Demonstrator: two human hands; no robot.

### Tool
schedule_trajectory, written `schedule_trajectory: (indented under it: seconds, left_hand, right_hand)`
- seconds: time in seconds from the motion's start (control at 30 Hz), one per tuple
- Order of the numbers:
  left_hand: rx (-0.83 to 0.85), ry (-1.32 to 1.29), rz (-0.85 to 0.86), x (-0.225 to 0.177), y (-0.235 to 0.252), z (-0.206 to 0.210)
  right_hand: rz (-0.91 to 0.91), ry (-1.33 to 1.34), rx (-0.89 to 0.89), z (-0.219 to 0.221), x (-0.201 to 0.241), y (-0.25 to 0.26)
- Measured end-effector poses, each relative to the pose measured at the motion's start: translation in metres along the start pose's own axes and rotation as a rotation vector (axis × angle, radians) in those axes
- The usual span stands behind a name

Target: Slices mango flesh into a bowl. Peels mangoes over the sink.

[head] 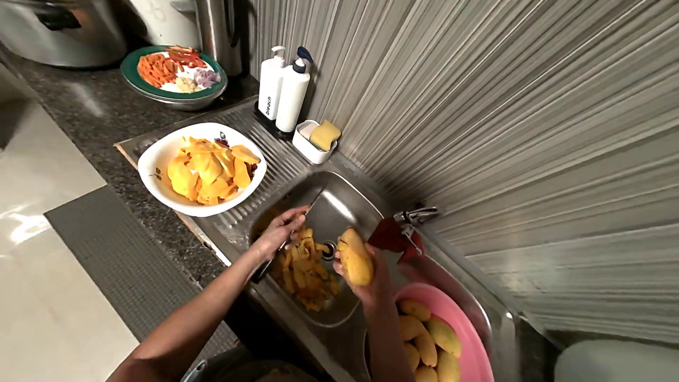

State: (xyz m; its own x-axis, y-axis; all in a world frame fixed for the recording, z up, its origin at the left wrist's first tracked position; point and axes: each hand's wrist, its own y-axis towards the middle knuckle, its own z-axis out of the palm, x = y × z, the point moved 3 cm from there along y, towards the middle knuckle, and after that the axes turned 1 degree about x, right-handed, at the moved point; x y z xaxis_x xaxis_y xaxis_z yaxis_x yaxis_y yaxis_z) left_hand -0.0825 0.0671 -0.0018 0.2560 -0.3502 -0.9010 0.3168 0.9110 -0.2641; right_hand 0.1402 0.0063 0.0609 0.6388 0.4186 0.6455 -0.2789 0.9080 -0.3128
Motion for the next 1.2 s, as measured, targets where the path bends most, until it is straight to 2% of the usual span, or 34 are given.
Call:
schedule_trajectory:
  seconds: [0.07,0.17,0.23,0.33,0.4,0.43,0.53,0.6,0.7,0.83,0.93,1.07,1.2]
  left_hand:
    - [-0.011,0.040,-0.116,0.002,0.004,-0.005]
    - [0.062,0.057,-0.208,0.003,-0.008,0.011]
    - [0.143,0.072,-0.144,-0.002,-0.022,0.027]
    - [0.256,0.127,0.050,-0.009,-0.050,0.051]
    - [0.283,0.246,0.207,-0.009,-0.064,0.063]
    - [0.279,0.324,0.291,-0.007,-0.069,0.067]
    - [0.238,0.499,0.467,0.001,-0.077,0.078]
    - [0.201,0.601,0.534,0.005,-0.080,0.080]
    - [0.107,0.692,0.613,0.007,-0.080,0.080]
    - [0.018,0.686,0.690,0.002,-0.078,0.077]
    - [0.046,0.685,0.686,-0.003,-0.076,0.073]
    - [0.100,0.729,0.643,-0.002,-0.082,0.077]
    - [0.072,0.693,0.673,-0.003,-0.081,0.077]
  right_hand:
    - [-0.033,0.077,0.030,-0.007,0.004,-0.001]
    - [-0.095,0.127,-0.135,-0.013,0.005,0.003]
    - [-0.148,0.054,-0.222,-0.012,0.005,0.007]
    - [-0.255,-0.145,-0.293,-0.005,0.006,0.008]
    - [-0.276,-0.109,-0.306,0.001,0.004,0.010]
    - [-0.255,-0.035,-0.268,0.001,0.003,0.012]
    - [-0.177,0.176,-0.005,-0.005,0.005,0.026]
    - [-0.094,0.221,0.009,0.004,0.007,0.027]
    - [-0.065,0.242,-0.025,0.018,0.006,0.026]
    - [-0.107,0.208,-0.082,0.022,0.002,0.030]
    - [-0.156,0.252,-0.125,0.026,-0.001,0.027]
    - [-0.064,0.135,-0.130,0.023,0.006,0.035]
    - [-0.132,0.096,-0.259,0.040,0.011,0.029]
